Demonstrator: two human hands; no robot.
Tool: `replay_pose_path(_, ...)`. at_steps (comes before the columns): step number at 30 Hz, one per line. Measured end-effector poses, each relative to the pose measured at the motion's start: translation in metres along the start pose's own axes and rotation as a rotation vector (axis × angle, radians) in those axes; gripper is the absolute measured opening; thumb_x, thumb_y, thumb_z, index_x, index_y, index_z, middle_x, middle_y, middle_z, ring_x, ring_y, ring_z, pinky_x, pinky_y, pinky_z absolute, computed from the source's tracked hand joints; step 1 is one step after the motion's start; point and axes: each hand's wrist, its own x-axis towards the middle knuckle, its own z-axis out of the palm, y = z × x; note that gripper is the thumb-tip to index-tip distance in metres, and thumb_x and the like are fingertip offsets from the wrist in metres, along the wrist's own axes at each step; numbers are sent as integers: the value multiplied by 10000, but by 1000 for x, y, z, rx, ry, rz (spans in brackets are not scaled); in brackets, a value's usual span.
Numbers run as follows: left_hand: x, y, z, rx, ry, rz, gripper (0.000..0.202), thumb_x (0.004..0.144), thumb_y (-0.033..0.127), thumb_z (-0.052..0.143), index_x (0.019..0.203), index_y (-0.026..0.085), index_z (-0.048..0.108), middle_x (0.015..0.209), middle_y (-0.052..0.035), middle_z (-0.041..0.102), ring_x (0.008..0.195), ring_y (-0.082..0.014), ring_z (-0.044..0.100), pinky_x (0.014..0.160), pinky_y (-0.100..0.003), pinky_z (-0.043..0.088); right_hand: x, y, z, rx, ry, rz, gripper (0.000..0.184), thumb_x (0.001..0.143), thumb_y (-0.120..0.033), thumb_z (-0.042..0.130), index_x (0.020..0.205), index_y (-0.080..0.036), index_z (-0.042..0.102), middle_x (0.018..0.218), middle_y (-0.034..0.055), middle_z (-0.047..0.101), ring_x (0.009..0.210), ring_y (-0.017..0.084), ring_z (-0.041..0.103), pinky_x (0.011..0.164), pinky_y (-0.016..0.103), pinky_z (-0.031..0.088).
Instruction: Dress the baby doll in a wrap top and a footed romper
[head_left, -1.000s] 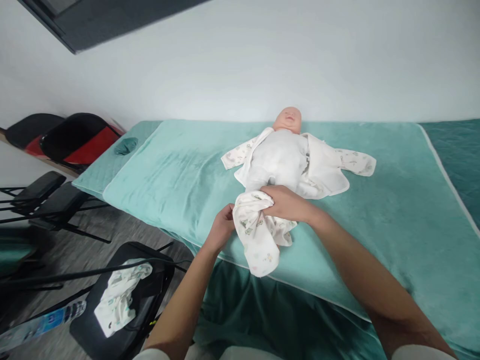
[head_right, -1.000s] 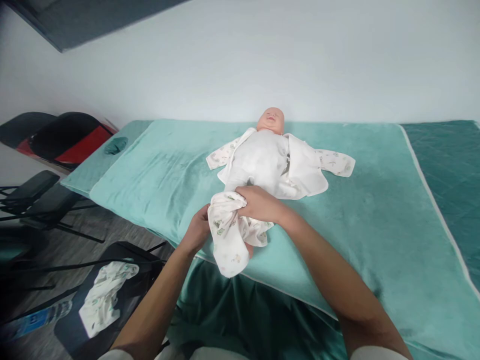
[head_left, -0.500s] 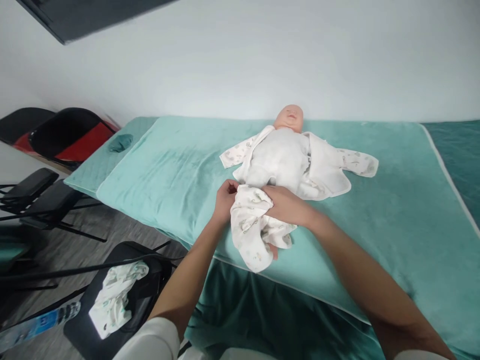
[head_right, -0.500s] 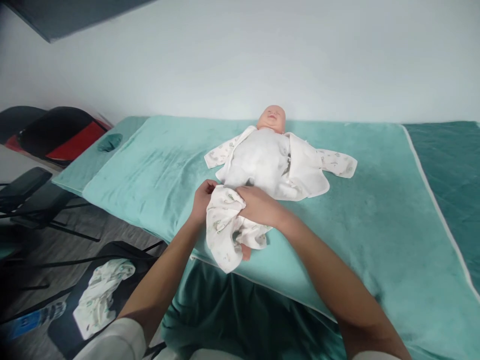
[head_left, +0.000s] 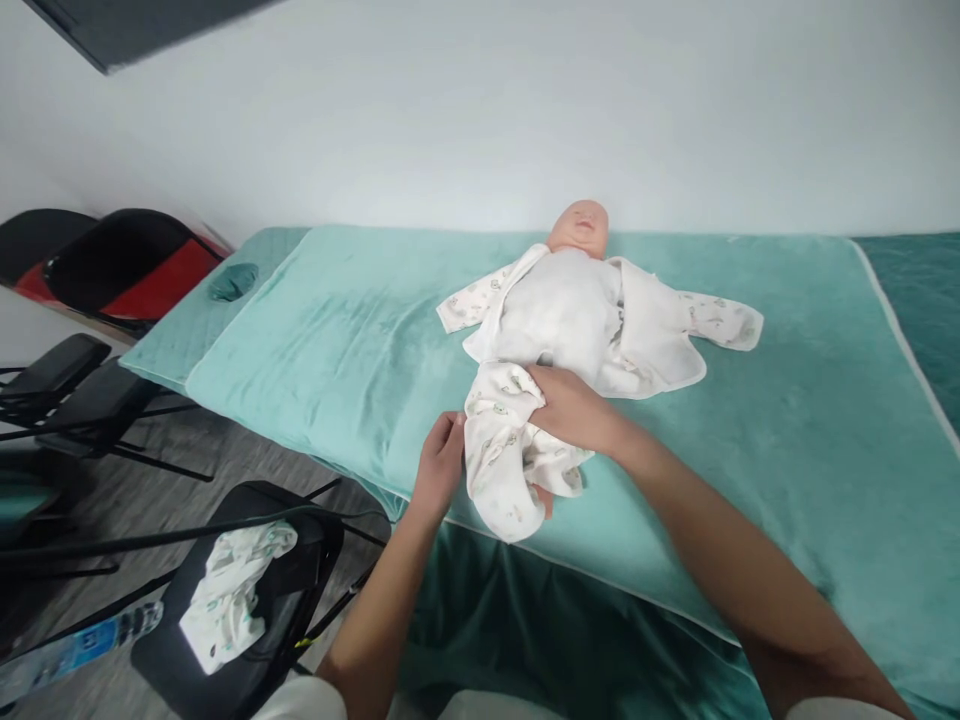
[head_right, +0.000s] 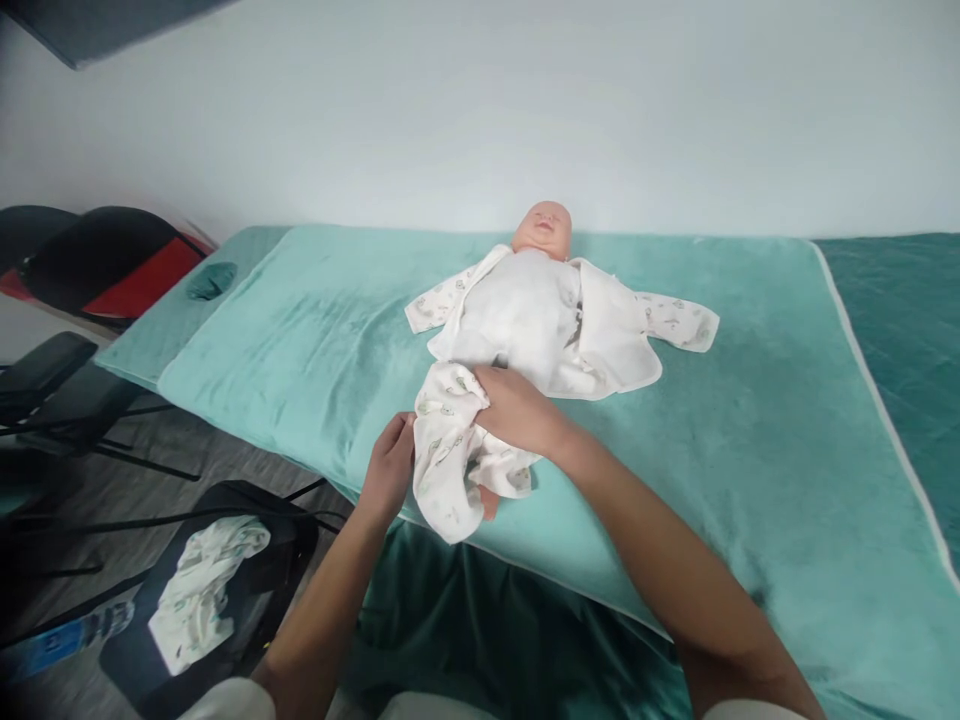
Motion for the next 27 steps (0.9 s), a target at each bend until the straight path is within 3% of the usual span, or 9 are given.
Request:
replay_pose_path(3,-22,-6,-6,-57,-125,-78,398,905,603,626,874,206,615,739,26,583,665,-129,496,631,-242,403,-1,2,0,25,39,29,70,893,-216,564,961,-202,568,1029,69,706,967,240,650,790,308,441)
replay_pose_path(7,-22,-8,2,-102,-57,-105,396,882,599,655,873,211,580,754,36,572,652,-120,480,602,-232,389,-3,8,-1,47,47,13,75,879,-195,502,946,-219,524,948,36,676,899,228,639,764,307,431)
replay_pose_path(14,29,-7,9,10,-4,99,374,881,571,656,820,218,549,703,36,510,647,-132,429,594,-246,343,-2,15,-2,69,30,-25,349,781,-57,436,1058,-222,568,1065,53,688,1043,252,617,917,349,469)
replay_pose_path(19,59,2,21,80,37,235,282,937,485,607,855,221,549,753,24,543,712,-149,471,663,-255,369,0,16,0,182,99,-51,330,828,-101,454,1102,-205,606,1117,63,693,1103,246,618,994,381,475)
replay_pose_path(27,97,16,45,188,63,365,193,942,360,617,831,235,521,735,18,599,689,-162,518,671,-280,351,2,15,1,276,140,38,293,923,-238,520,1196,-193,616,1220,72,684,1144,244,627,1009,385,481)
